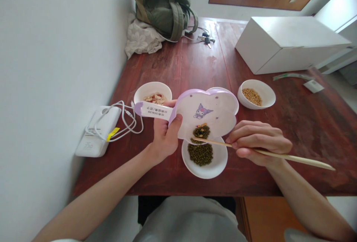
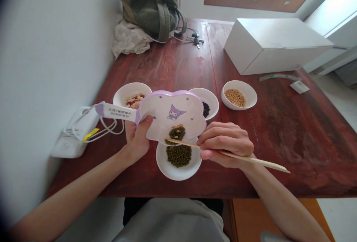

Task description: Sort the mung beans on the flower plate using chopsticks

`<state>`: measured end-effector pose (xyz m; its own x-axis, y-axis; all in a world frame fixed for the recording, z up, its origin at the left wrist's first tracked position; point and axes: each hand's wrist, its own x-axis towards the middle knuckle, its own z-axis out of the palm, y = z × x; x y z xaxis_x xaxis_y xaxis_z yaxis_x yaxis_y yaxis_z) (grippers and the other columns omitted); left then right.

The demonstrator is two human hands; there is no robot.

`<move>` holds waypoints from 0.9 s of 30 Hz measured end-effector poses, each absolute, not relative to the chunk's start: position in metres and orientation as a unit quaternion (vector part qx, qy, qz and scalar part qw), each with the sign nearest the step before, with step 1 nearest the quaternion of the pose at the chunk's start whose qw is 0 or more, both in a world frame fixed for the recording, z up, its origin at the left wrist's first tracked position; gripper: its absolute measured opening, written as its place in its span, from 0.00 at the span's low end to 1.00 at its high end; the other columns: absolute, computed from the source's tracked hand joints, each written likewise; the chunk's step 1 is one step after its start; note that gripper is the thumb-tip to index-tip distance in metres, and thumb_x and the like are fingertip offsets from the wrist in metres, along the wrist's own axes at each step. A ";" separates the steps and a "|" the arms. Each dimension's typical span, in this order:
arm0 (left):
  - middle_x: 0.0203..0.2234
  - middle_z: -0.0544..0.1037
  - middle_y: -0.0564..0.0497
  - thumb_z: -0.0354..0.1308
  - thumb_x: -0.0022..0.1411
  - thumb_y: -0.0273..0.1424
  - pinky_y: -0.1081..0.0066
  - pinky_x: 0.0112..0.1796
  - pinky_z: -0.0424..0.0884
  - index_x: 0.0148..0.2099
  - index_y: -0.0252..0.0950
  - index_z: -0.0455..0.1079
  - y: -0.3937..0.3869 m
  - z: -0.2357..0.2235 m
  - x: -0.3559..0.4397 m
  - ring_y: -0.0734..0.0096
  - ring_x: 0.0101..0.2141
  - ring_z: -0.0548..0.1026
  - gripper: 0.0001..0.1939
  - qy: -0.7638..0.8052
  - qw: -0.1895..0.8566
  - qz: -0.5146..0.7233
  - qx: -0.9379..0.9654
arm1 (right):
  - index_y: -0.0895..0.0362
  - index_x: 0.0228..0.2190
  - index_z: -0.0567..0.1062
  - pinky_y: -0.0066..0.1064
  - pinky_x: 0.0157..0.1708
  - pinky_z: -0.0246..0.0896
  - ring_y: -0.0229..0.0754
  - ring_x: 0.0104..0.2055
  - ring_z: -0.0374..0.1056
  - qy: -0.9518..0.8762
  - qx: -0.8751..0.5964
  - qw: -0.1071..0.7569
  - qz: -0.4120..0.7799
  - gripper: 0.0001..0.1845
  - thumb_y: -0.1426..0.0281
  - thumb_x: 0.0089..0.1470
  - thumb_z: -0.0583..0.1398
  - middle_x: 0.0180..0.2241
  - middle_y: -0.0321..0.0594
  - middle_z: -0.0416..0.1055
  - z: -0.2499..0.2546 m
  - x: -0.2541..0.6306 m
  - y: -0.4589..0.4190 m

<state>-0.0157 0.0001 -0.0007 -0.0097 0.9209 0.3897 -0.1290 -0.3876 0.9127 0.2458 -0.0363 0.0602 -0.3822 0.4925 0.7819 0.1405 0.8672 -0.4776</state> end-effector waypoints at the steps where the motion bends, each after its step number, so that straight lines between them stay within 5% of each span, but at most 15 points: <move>1: 0.42 0.86 0.50 0.64 0.76 0.44 0.67 0.45 0.78 0.58 0.44 0.80 0.000 -0.001 -0.016 0.65 0.41 0.80 0.15 0.353 0.421 0.619 0.561 | 0.57 0.36 0.84 0.32 0.24 0.79 0.43 0.26 0.81 -0.812 -0.193 0.524 0.172 0.05 0.70 0.66 0.71 0.26 0.42 0.83 0.060 0.246 -0.036; 11: 0.43 0.84 0.50 0.60 0.79 0.41 0.66 0.44 0.77 0.56 0.43 0.79 0.005 -0.008 -0.017 0.66 0.41 0.79 0.12 0.329 0.365 0.626 0.606 | 0.60 0.34 0.85 0.34 0.24 0.78 0.43 0.26 0.80 -0.753 -0.218 0.586 0.205 0.09 0.67 0.67 0.71 0.26 0.43 0.83 0.056 0.250 -0.041; 27: 0.44 0.85 0.51 0.61 0.79 0.36 0.67 0.43 0.78 0.59 0.44 0.78 0.005 -0.003 -0.017 0.67 0.40 0.80 0.12 0.293 0.365 0.636 0.614 | 0.59 0.35 0.85 0.33 0.25 0.79 0.43 0.27 0.81 -0.798 -0.203 0.532 0.198 0.08 0.68 0.68 0.71 0.27 0.43 0.83 0.060 0.246 -0.039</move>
<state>-0.0173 0.0047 -0.0029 0.0192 0.8241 0.5662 -0.1041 -0.5615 0.8209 0.2464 -0.0385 0.0597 -0.3518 0.5341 0.7687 0.1130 0.8394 -0.5316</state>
